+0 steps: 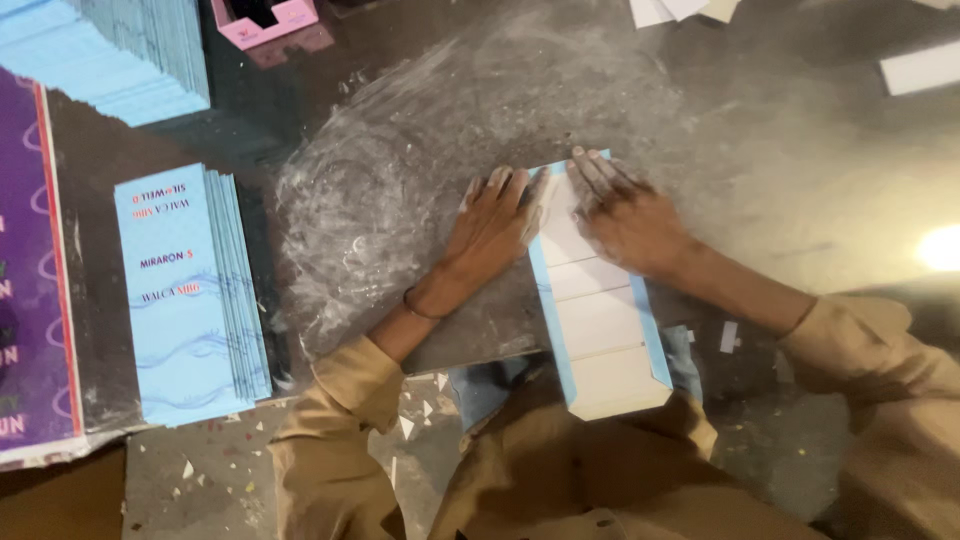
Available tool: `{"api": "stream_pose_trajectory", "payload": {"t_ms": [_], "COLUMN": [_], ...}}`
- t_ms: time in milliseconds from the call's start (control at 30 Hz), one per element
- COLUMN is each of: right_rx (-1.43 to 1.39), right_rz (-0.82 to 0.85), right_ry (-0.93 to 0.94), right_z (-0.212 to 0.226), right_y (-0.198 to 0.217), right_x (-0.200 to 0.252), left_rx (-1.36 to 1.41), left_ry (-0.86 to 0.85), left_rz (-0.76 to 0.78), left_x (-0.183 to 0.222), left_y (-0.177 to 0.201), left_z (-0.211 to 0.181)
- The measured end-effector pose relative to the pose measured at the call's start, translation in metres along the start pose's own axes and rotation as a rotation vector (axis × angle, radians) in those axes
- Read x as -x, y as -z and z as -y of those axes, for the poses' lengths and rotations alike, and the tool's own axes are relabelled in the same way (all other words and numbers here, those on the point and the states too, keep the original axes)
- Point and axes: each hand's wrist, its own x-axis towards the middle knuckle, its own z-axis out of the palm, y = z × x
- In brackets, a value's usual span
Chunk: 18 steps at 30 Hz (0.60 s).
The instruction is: The person folds flat white paperboard sheets into rectangular boxes by hand. They repeatedly fold the side flaps and crease the edges, then stack the finished boxes on the table.
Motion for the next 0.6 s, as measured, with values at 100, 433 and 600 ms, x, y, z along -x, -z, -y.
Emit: {"api": "stream_pose_trajectory", "payload": {"t_ms": [100, 433, 600], "right_rx": [-0.086, -0.153, 0.027], "right_rz": [-0.061, -0.108, -0.148], "right_ry": [-0.079, -0.332, -0.462], "right_z": [-0.004, 0.009, 0.003], "right_y": [0.008, -0.004, 0.034], "right_x": [0.007, 0.014, 0.038], "left_rx": [0.088, 0.103, 0.091], "left_ry": [0.062, 0.182, 0.163], "left_rz": [-0.026, 0.030, 0.111], "left_x": [0.005, 0.008, 0.009], "left_y": [0.003, 0.002, 0.011], "left_z": [-0.007, -0.018, -0.019]}}
